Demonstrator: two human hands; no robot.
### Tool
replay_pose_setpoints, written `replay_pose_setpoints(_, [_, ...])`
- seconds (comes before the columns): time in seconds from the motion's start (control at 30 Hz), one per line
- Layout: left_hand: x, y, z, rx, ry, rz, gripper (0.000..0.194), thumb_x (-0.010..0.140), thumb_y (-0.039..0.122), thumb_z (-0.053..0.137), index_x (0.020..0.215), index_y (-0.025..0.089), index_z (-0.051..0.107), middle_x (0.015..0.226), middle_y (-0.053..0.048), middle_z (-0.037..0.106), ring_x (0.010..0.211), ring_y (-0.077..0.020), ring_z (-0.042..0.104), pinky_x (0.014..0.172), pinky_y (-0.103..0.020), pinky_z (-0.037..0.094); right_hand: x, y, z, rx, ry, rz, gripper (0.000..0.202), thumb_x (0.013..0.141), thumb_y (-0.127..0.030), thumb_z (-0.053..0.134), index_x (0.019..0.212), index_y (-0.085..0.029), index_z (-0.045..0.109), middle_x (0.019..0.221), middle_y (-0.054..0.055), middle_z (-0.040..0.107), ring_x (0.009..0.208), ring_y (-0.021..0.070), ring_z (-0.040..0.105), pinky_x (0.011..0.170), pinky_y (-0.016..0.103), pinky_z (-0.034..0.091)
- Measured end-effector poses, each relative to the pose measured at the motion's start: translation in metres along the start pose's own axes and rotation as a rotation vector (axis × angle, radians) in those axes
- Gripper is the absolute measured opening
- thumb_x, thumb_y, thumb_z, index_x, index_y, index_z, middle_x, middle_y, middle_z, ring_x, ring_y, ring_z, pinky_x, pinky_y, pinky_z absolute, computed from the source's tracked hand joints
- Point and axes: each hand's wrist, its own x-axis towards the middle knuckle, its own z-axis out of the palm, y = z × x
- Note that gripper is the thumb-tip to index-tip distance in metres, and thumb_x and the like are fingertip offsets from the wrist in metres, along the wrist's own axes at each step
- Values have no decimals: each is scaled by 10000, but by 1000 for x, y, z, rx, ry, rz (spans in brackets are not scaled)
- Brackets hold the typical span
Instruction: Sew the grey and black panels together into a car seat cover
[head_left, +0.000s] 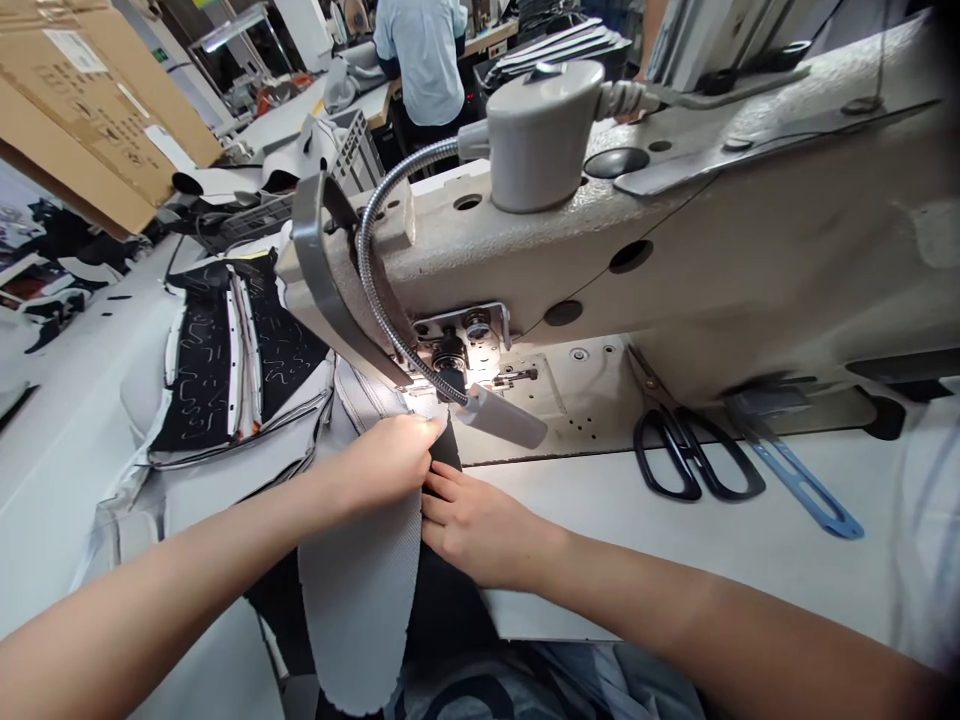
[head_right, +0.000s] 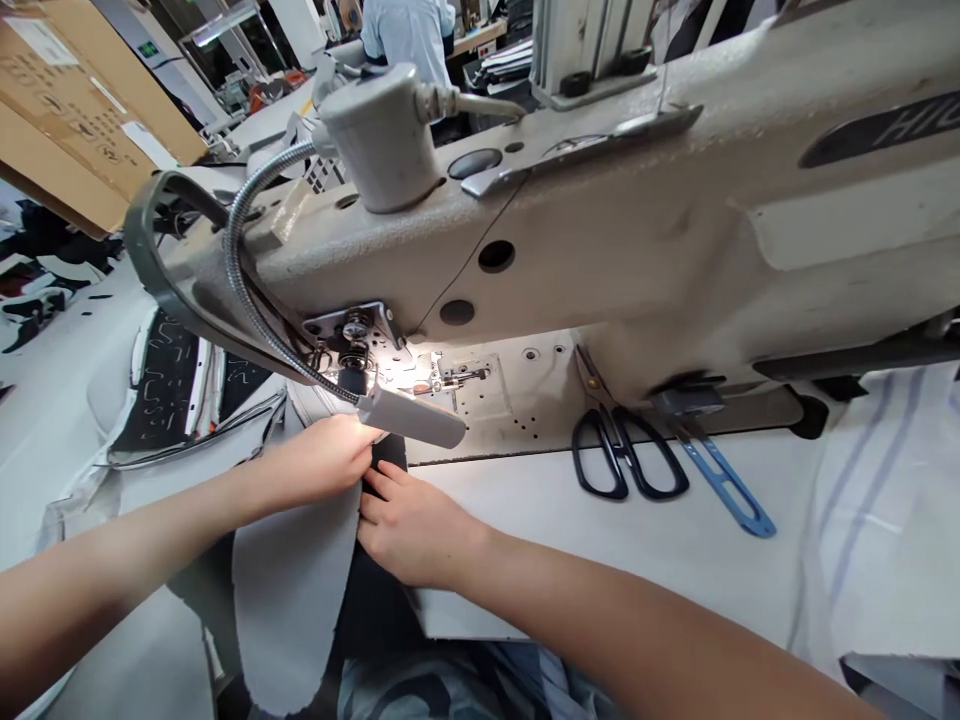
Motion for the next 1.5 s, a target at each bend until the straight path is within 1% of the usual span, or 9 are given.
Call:
replay_pose_setpoints(0.3, [15,4,20,-86,217,2,293,880,122,346,937,144,633,872,-77,644,848,-195,590,836,-305,464,14,11,2,34,-59,68,177,687,-205,607,843,-165,681,889,100,647,1003,296,529,1064,486,229])
replay_pose_setpoints(0.43, [-10,5,28,-51,306,-9,323,910,286,401,1147,165,584,1012,-100,597,978,-235,533,883,-357,444,2,3,-11,129,-76,-39,354,696,-285,646,1035,-186,620,976,78,626,963,252,520,1010,436,301])
replay_pose_setpoints(0.53, [-41,6,38,71,288,-112,625,802,379,561,1376,194,397,1259,-140,476,1134,-308,443,946,-449,397,-3,-3,-12,191,-98,-99,340,780,-307,589,1100,-194,596,946,57,631,921,217,526,1013,400,306])
replay_pose_setpoints(0.67, [-61,-2,48,327,208,-259,703,777,144,525,1437,258,315,1292,-149,462,1082,-314,491,883,-461,415,-2,-9,-10,190,-3,-53,528,875,-346,501,1386,-264,395,1283,116,521,1186,254,445,1048,429,272])
replay_pose_setpoints(0.77, [-56,-16,43,380,229,-199,617,815,14,366,1389,235,413,1135,-129,560,973,-258,545,825,-389,452,0,-15,-7,150,11,41,447,862,-279,505,1297,-180,500,1241,146,540,1225,290,437,1068,447,263])
replay_pose_setpoints(0.87, [-46,-24,23,254,259,-156,549,808,-9,324,1279,175,536,954,-96,618,894,-219,575,797,-325,479,2,-19,-2,106,-1,18,273,841,-168,484,1069,-126,628,1099,122,604,1186,294,479,1068,425,287])
replay_pose_setpoints(1.0, [-35,-6,1,-39,239,-122,516,760,7,351,1181,176,595,1027,-67,663,960,-194,606,829,-274,482,5,-19,9,86,65,33,303,872,-198,469,1120,-108,619,1145,133,600,1150,270,494,1058,398,313])
replay_pose_setpoints(1.23, [-29,21,23,-387,81,-137,573,756,199,446,1328,199,452,1080,-74,666,959,-231,625,764,-276,469,8,-18,19,58,-145,-31,177,751,-89,536,705,-174,684,636,46,629,714,201,536,849,380,423])
replay_pose_setpoints(1.5, [-21,11,23,-436,81,-166,432,785,256,431,1202,179,513,858,-43,661,830,-219,617,665,-260,423,8,-20,7,-49,-16,68,170,789,-116,532,825,-151,694,755,63,651,765,217,534,837,389,418])
